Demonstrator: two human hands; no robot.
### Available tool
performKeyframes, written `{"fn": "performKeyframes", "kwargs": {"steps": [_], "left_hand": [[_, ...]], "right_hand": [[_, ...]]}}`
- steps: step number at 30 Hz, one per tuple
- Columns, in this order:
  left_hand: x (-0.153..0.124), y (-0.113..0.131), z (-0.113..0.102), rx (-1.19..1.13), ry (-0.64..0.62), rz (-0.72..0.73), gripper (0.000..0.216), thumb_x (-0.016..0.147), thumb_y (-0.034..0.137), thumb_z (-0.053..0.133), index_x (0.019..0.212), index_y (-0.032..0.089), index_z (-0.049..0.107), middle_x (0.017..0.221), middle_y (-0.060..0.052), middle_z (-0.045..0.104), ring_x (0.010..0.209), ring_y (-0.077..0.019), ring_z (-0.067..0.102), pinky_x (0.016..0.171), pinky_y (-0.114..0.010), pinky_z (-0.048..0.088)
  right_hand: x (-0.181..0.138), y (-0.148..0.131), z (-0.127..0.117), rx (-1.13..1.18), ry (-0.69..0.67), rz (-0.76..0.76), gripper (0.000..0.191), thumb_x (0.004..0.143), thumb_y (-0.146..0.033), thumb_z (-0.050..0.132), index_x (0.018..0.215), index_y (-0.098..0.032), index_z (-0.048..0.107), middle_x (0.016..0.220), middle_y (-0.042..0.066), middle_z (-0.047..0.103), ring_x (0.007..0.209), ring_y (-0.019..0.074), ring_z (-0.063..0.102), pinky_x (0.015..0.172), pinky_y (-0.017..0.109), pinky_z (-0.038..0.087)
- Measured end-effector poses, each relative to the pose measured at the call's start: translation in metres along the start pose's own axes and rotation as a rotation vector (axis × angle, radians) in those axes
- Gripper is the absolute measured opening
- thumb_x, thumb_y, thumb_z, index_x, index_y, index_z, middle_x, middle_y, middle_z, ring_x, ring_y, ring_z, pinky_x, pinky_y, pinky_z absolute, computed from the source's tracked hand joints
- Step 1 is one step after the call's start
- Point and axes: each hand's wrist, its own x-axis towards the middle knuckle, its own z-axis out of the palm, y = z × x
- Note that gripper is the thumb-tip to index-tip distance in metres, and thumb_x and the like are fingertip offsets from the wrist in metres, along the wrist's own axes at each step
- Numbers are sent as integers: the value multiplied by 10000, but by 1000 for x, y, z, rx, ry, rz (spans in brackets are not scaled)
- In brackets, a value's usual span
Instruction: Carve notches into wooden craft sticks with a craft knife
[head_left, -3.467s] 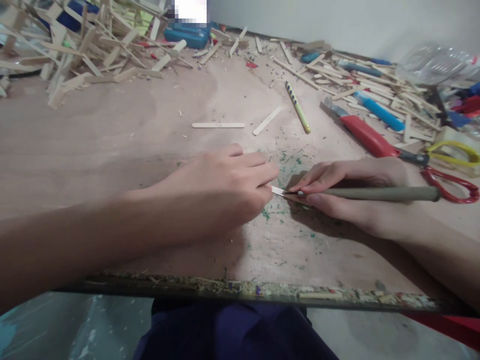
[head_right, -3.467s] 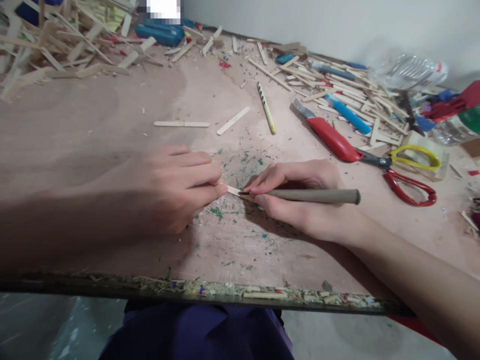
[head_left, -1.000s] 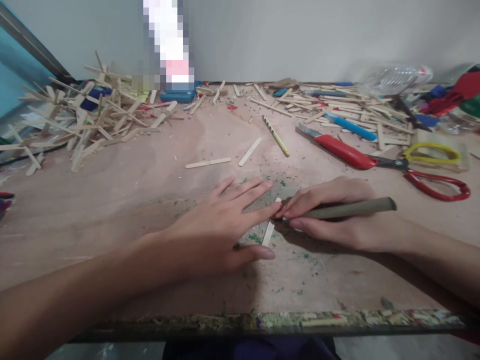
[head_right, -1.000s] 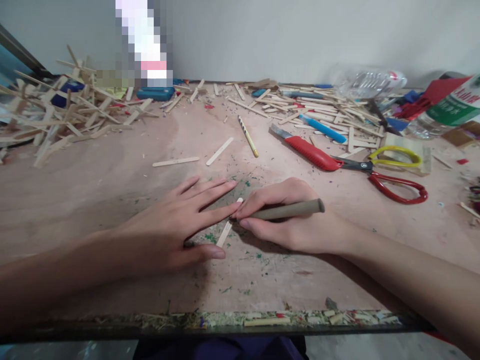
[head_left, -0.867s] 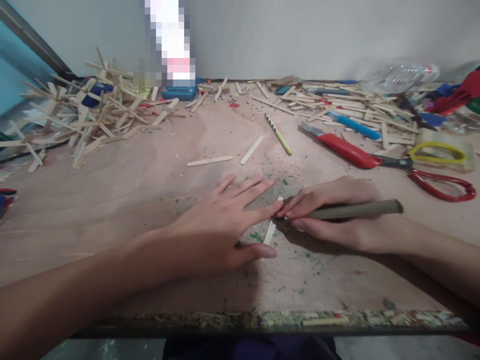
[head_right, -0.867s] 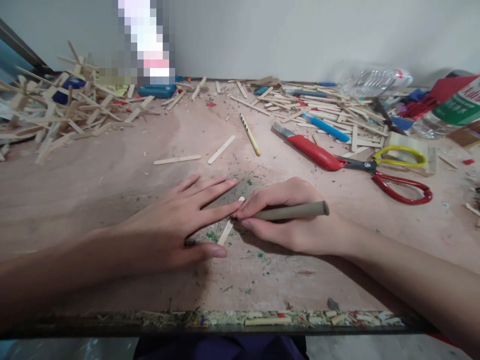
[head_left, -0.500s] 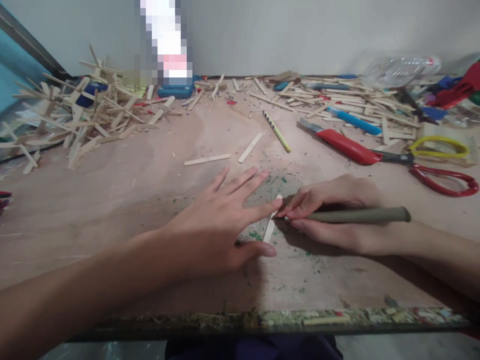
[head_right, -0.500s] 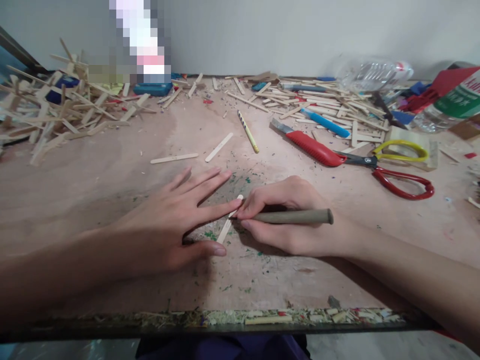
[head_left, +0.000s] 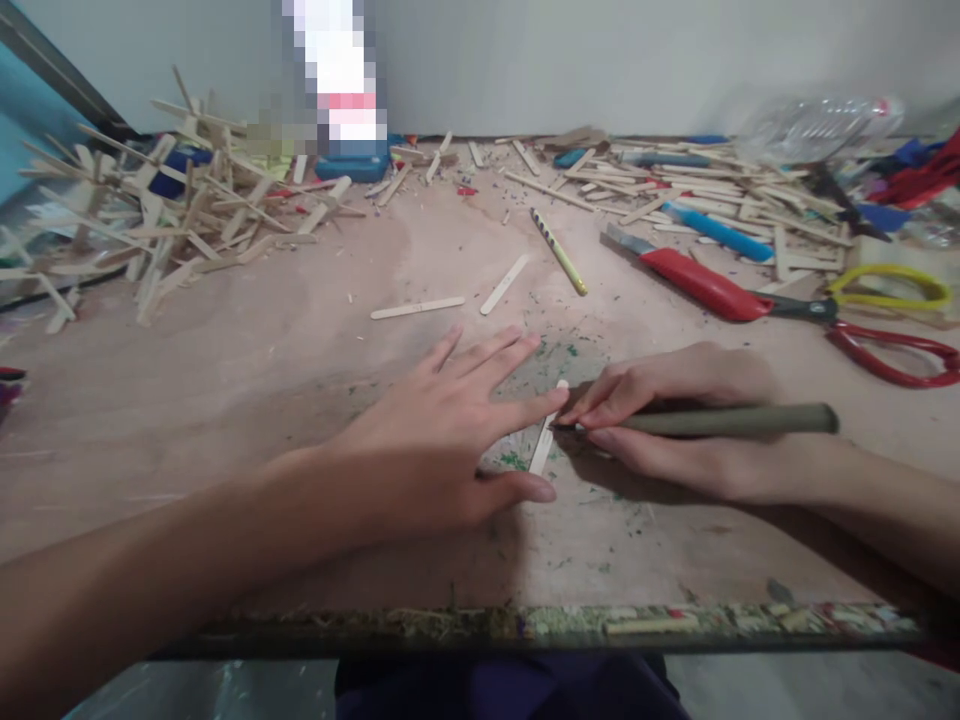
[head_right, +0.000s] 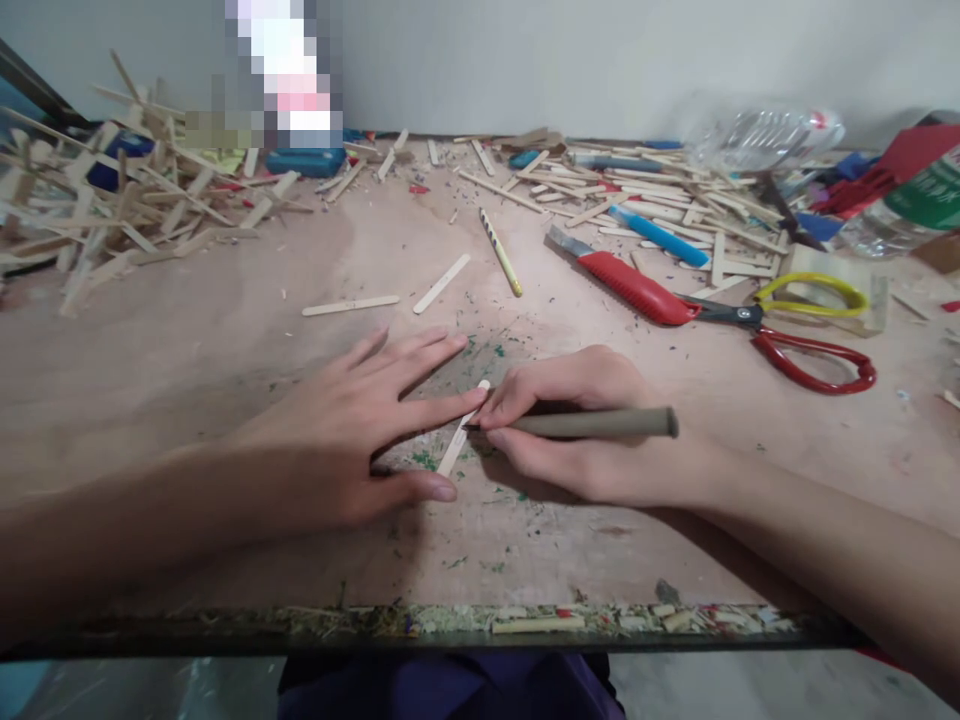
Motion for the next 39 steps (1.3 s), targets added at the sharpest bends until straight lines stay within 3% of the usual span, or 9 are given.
{"fn": "performKeyframes", "kwargs": {"steps": [4, 8, 12, 15, 21, 26, 30, 33, 39], "left_hand": [[3, 0, -8, 42, -16, 44, 921, 1140, 878, 673, 1746, 185, 671, 1884, -272, 555, 1777, -452, 539, 1474, -758, 368], [2, 1, -11, 73, 161, 41, 1124, 1025, 1050, 599, 1530, 61, 774, 1668, -300, 752, 1630, -467, 683, 1472, -716, 377], [2, -5, -12, 16, 262, 39, 488, 1331, 525, 481, 1471, 169, 783, 1536, -146, 856, 1480, -298, 783, 1441, -592, 392], [3, -11, -17, 33, 191, 161, 370, 1265, 120, 477, 1417, 195, 807, 1510, -87, 872, 1388, -225, 811, 1333, -487, 440], [5, -9, -20, -18, 228, 122, 318, 1234, 290, 673, 944, 219, 783, 986, 1, 821, 952, -223, 734, 929, -441, 397], [6, -1, -27, -270, 135, 13, 410, 1142, 309, 797, 764, 207, 678, 901, 17, 748, 909, -191, 711, 912, -410, 427], [7, -13, -40, -309, 106, -62, 173, 1132, 349, 811, 1185, 204, 888, 1351, -104, 840, 1313, -294, 775, 1210, -488, 522], [7, -23, -39, -187, -57, -78, 679, 1119, 595, 859, 1683, 231, 758, 1867, -205, 589, 1746, -448, 529, 1445, -689, 385], [12, -12, -20, -94, -178, -108, 912, 1095, 856, 773, 1803, 295, 654, 1995, -181, 403, 1866, -470, 370, 1509, -774, 277]], "right_hand": [[3, 0, -4, 37, 32, 46, 98, 1026, -288, 897, 939, -249, 915, 986, 60, 947, 875, 210, 918, 782, 275, 730], [5, -1, -5, 49, 11, 35, 118, 1013, -274, 881, 910, -223, 906, 952, 68, 940, 824, 193, 903, 753, 242, 716], [5, 1, -4, 44, 50, 23, 115, 999, -286, 888, 898, -233, 903, 946, 67, 941, 828, 211, 909, 737, 256, 719], [5, 3, -5, 23, 73, 32, 92, 980, -289, 894, 903, -244, 917, 940, 66, 939, 830, 225, 910, 723, 266, 717], [1, 6, -6, -36, 173, 114, 129, 999, -331, 901, 910, -244, 938, 977, 99, 939, 793, 244, 885, 635, 287, 689], [-4, 12, 0, -35, 271, 140, 208, 1036, -435, 889, 954, -255, 952, 1021, 102, 940, 718, 223, 845, 548, 286, 625], [-6, 20, 2, -79, 233, 77, 229, 1061, -537, 899, 1011, -330, 983, 1042, 63, 949, 819, 247, 897, 642, 299, 695], [-5, 22, 4, -80, 212, 58, 233, 1068, -552, 889, 1041, -345, 992, 1051, 62, 952, 862, 262, 912, 688, 321, 727], [1, 6, 11, -14, 220, 117, 117, 986, -409, 911, 966, -319, 982, 1006, 42, 955, 796, 216, 893, 659, 278, 698]]}}
